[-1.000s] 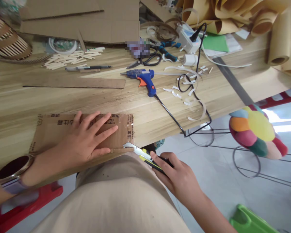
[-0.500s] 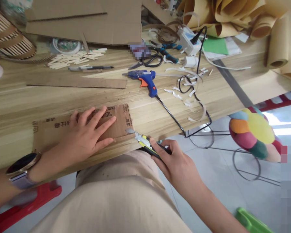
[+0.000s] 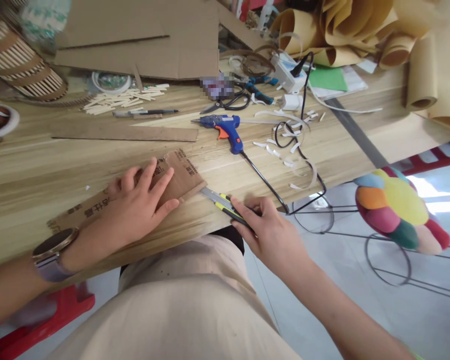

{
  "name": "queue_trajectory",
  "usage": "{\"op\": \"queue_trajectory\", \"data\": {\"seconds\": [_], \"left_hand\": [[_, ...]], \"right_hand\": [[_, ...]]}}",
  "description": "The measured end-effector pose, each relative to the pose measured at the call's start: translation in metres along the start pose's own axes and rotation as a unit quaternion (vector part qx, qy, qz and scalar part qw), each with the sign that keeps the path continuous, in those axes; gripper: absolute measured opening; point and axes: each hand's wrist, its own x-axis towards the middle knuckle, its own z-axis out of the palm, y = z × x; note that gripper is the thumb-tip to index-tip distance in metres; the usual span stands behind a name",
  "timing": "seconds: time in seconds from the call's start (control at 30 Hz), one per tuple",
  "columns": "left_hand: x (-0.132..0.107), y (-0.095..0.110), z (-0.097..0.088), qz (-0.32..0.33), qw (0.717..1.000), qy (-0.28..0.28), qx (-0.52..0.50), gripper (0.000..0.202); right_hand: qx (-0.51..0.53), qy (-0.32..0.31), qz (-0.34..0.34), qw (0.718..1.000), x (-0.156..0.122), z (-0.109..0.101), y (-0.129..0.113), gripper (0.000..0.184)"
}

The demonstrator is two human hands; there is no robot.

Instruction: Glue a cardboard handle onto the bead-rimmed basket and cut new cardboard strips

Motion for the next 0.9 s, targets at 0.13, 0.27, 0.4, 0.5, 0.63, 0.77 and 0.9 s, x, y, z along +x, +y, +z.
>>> {"op": "queue_trajectory", "data": {"seconds": [0.13,0.27,0.4,0.5,0.63,0.77,0.9], "left_hand": [[-0.014,-0.011,0.000,0.062,0.998,-0.001,-0.011,0.053],[-0.028,-0.028,0.002,0.163,0.986,-0.003,-0.046,0.051],[-0.025,-0.044,0.008,0.216,0.975,0.008,-0.052,0.049],[-0.017,-0.050,0.012,0.205,0.977,0.007,-0.057,0.049],[-0.011,-0.056,0.013,0.207,0.977,0.010,-0.056,0.049],[-0.007,-0.061,0.008,0.227,0.973,-0.003,-0.050,0.049],[-0.002,-0.065,0.004,0.241,0.970,-0.013,-0.033,0.048]], "right_hand": [[0.013,0.008,-0.032,0.999,0.011,0.003,0.010,0.045],[0.019,0.013,-0.042,0.999,0.015,0.005,0.017,0.045],[0.022,0.009,-0.046,0.999,0.025,0.006,0.022,0.045],[0.022,0.012,-0.055,0.998,0.038,0.007,0.025,0.045],[0.032,0.030,-0.075,0.996,0.049,0.009,0.030,0.044],[0.046,0.040,-0.079,0.995,0.050,0.010,0.030,0.043],[0.063,0.037,-0.078,0.994,0.057,0.012,0.027,0.042]]}}
